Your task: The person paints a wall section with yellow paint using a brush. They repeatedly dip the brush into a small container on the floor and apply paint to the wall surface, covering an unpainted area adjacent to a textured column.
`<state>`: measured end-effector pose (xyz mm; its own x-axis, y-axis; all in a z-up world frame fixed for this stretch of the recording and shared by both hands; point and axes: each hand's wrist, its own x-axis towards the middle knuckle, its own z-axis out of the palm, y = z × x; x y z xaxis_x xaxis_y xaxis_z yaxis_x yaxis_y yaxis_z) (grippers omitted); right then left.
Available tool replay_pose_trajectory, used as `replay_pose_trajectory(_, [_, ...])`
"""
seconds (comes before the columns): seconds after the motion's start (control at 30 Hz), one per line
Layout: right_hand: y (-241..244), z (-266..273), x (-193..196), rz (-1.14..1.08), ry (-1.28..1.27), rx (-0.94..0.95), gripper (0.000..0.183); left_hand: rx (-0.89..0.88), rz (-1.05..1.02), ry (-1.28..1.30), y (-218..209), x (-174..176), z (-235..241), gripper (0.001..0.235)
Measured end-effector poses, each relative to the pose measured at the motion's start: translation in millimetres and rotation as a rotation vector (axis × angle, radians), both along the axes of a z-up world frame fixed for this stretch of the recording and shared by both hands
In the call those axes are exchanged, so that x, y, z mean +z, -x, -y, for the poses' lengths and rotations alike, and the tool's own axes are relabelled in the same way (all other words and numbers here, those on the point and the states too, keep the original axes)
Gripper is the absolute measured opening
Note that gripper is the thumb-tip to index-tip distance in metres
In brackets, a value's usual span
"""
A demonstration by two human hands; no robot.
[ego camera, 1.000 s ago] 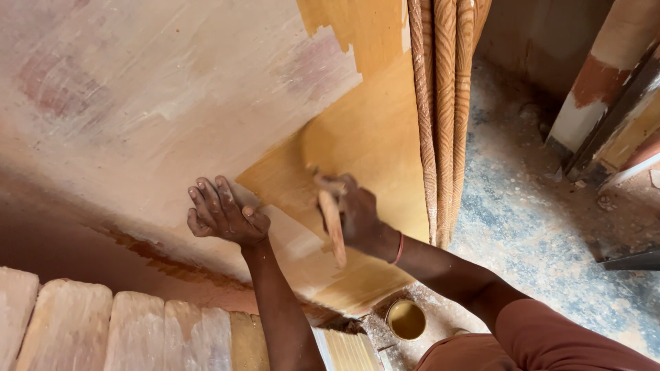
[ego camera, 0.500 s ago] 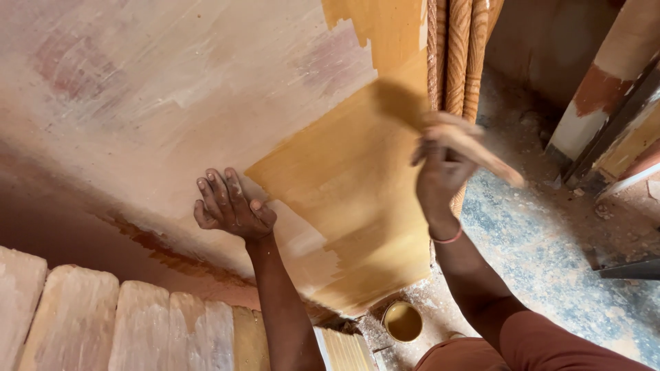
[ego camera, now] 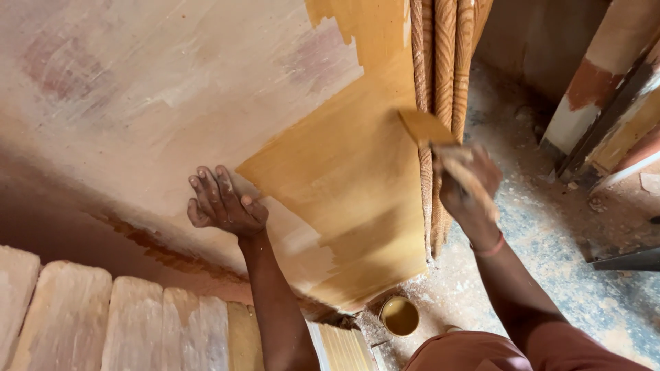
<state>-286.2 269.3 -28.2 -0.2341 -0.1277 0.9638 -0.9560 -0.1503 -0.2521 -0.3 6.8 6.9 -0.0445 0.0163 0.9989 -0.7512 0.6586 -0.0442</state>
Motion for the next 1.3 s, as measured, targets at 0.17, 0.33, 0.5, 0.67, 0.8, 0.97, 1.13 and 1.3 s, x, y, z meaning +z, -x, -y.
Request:
replay_pose_trajectory(0.17, [8.8,-35.5,-125.4,0.314,-0.421,0.036,0.019,-0.039,0.018,-0.138,-4.2,7.4,-21.9,0.066])
replay_pose_trajectory(0.33, [31.7,-82.4,-256.0,0.368,-0.681,-0.052,0.017,-0.073,0.013,-0.289,-4.4,-53.8,-60.1,0.062])
replay_pose_trajectory(0.5, [49.4,-136.3,-326.7,1.516,-0.834,-0.157,0.029,-0.194,0.052,-0.684,-21.4,-211.6,-146.5,0.063])
replay_pose_trajectory(0.67, [60.9,-174.1,-335.2,1.734,-0.674,0.079,0.038,-0.233,-0.055,-1.441,-63.9,-336.5,-264.1,0.064])
replay_pose_trajectory(0.8, [71.8,-170.6,-333.6,1.706,-0.832,0.265,0.048,-0.134,-0.311,-1.911,-90.7,-372.2,-309.2,0.065])
replay_pose_trajectory(0.97, [77.8,-139.0,-352.9,1.498,-0.936,0.670,0.039,-0.073,-0.636,-2.020,-109.2,-388.0,-382.6,0.066])
replay_pose_trajectory(1.13, [60.7,-105.8,-389.1,1.494,-1.231,0.987,0.051,-0.171,-0.936,-1.910,-102.5,-419.6,-441.4,0.068])
replay_pose_trajectory(1.3, [25.0,-101.7,-404.9,1.758,-1.340,1.253,0.050,-0.334,-1.239,-1.867,-48.2,-413.5,-476.3,0.066])
